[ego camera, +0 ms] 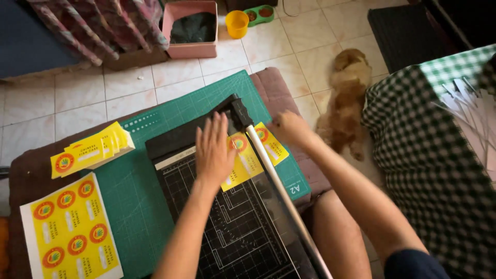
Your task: Cutting sheets of printed labels into individual pieces using a manual paper trimmer on a cutting mat.
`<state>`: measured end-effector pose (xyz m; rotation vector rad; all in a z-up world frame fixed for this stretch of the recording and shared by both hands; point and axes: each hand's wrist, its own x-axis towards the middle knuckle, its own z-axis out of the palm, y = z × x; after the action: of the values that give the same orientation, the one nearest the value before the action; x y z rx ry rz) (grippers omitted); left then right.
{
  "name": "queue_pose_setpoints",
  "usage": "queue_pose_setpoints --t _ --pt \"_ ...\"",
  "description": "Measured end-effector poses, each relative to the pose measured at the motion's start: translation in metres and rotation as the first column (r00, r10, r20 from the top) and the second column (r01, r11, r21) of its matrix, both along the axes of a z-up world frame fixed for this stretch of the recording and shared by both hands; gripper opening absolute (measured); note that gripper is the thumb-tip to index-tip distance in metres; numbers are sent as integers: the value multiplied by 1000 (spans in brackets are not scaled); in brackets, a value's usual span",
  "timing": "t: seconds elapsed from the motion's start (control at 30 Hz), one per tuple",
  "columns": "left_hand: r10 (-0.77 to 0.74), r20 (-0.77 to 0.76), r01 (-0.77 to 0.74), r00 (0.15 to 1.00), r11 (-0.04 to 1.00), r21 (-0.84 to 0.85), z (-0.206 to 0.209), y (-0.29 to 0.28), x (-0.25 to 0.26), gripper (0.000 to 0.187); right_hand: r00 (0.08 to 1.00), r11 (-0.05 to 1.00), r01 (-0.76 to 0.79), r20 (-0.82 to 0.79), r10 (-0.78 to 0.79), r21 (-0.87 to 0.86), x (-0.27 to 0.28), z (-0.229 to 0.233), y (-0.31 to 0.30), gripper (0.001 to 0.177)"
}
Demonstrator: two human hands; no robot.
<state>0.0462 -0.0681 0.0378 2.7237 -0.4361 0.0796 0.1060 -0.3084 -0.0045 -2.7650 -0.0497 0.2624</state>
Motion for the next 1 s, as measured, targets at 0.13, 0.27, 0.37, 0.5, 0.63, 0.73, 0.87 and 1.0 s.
queue_pose_setpoints --t 0.13,0.27,0.37,0.5,0.63,0.73,0.87,1.0 --pt "-74 149 71 986 997 28 -17 12 -59 76 997 997 76 20 -76 10 -57 1 4 87" --pt "-23 23 22 999 999 34 -28 20 -73 64 996 996 86 -17 -86 -7 -58 -22 -8 99" --pt "5 -21 -5 1000 999 40 -26 25 -81 64 996 997 76 -55 -74 30 -54 -31 -20 91" --pt "16 -25 -14 1000 999 50 -30 38 -95 65 995 992 92 43 -95 85 -62 -71 -44 76" --pt "21 2 -21 1000 999 45 -27 59 -105 66 987 950 152 10 -161 272 -84 -59 -61 53" --pt "37 -92 -32 995 998 46 -22 63 -106 68 966 891 250 -39 -254 378 -137 11 -31 34" --pt "3 -78 6 997 994 105 -39 70 -99 69 923 894 -213 -218 316 393 -227 56 45 57" --pt "-75 -6 75 997 993 91 -33 78 -95 57 755 746 -544 -165 635 385 -282 37 101 30"
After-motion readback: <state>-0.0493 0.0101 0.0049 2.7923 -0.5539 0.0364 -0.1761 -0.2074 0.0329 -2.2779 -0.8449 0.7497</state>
